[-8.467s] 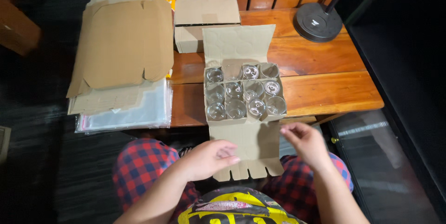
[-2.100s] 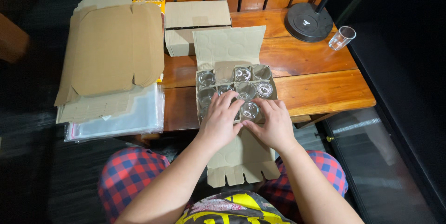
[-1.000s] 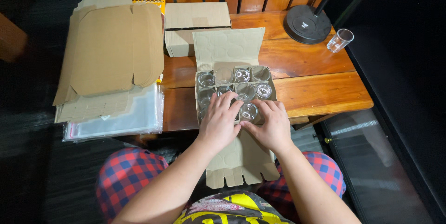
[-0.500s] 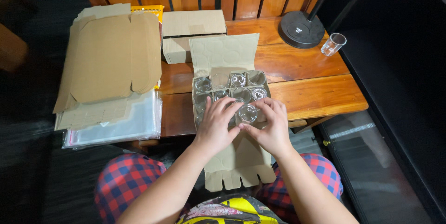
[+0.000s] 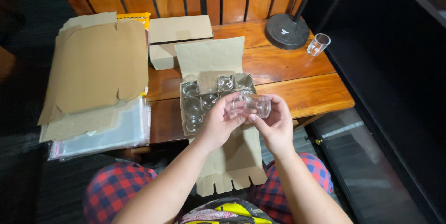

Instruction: The person opens a cardboard box containing small clear glasses and removes them one by one, placing them on a wooden bench. After emptying the box, the person stacks the glasses and places them into a drawer.

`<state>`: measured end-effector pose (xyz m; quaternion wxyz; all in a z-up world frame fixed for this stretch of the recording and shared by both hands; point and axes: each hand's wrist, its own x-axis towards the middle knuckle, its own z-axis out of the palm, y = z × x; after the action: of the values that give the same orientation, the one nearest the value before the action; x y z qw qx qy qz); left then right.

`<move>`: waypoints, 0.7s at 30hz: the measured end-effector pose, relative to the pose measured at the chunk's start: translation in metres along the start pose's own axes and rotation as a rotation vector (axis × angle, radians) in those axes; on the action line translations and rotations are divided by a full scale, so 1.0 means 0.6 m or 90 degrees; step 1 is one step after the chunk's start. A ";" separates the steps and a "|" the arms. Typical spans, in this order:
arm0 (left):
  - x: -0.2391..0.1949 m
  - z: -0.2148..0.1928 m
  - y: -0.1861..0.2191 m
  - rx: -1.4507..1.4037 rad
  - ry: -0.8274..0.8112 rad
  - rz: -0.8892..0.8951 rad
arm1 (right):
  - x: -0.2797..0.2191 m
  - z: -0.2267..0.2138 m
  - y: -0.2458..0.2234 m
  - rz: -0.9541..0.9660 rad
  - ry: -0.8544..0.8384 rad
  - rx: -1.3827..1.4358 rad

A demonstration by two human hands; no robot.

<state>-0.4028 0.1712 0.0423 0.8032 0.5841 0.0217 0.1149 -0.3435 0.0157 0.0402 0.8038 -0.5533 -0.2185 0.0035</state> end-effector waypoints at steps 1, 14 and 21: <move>0.005 0.010 -0.004 0.000 -0.003 0.001 | 0.000 -0.004 -0.003 -0.002 0.002 -0.001; 0.109 0.116 -0.054 0.068 -0.047 -0.031 | 0.031 -0.094 -0.026 -0.105 0.115 -0.169; 0.183 0.169 -0.035 0.461 -0.053 0.084 | 0.082 -0.153 -0.014 -0.064 0.183 -0.301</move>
<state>-0.2758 0.0938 0.0655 0.5357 0.8347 -0.0097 0.1274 -0.2683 -0.0566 0.0382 0.6742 -0.7089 -0.1240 -0.1660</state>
